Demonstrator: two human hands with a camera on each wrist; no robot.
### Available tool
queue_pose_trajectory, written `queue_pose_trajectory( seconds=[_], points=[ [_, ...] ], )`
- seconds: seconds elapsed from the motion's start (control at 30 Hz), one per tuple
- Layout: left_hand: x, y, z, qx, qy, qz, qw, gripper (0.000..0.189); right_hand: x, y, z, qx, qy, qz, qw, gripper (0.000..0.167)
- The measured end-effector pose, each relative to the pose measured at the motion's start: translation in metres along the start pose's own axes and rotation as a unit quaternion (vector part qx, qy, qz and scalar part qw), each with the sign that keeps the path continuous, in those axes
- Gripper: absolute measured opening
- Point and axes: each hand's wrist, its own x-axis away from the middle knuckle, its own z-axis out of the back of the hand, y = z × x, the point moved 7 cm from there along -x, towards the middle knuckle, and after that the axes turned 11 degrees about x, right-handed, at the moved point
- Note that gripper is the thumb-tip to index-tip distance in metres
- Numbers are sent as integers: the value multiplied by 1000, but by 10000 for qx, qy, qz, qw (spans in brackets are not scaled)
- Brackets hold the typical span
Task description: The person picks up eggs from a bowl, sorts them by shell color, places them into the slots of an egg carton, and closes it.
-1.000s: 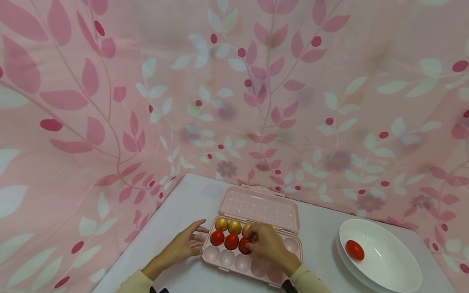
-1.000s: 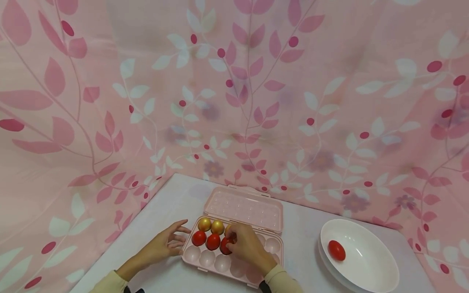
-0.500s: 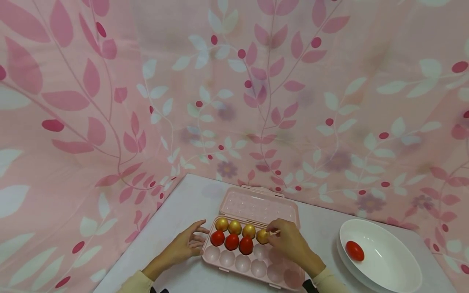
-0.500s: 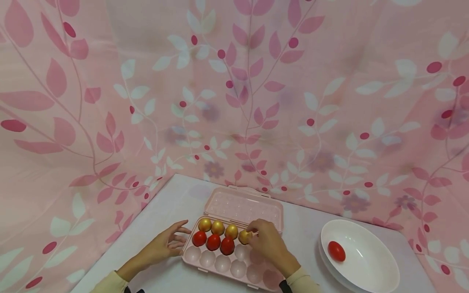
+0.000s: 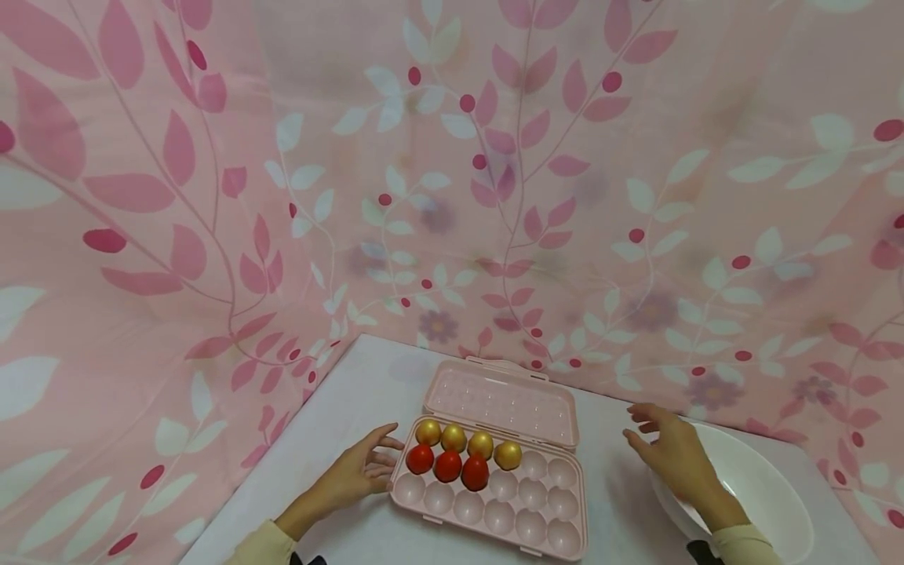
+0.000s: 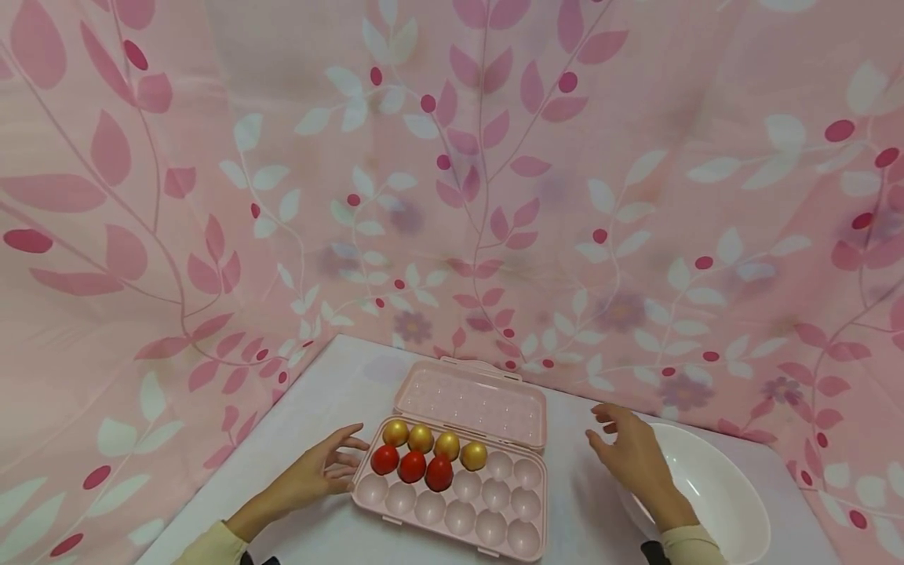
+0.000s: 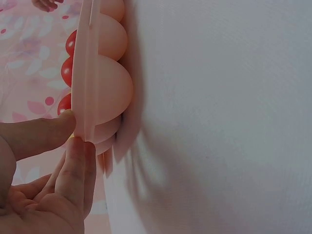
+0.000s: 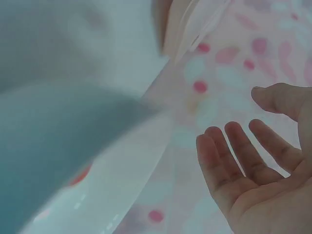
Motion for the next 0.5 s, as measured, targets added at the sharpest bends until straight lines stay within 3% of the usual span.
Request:
queue_pose_trajectory(
  seconds=[0.23,0.5],
  points=[
    [-1,-4,2,-74,8,68,9999,88,14,61,-2,514,-1044,-716,9906,54],
    [-1,-4,3,-123,-12,63,9999,87,32,97,-21,772,-2143,-1133,9671,66]
  ],
)
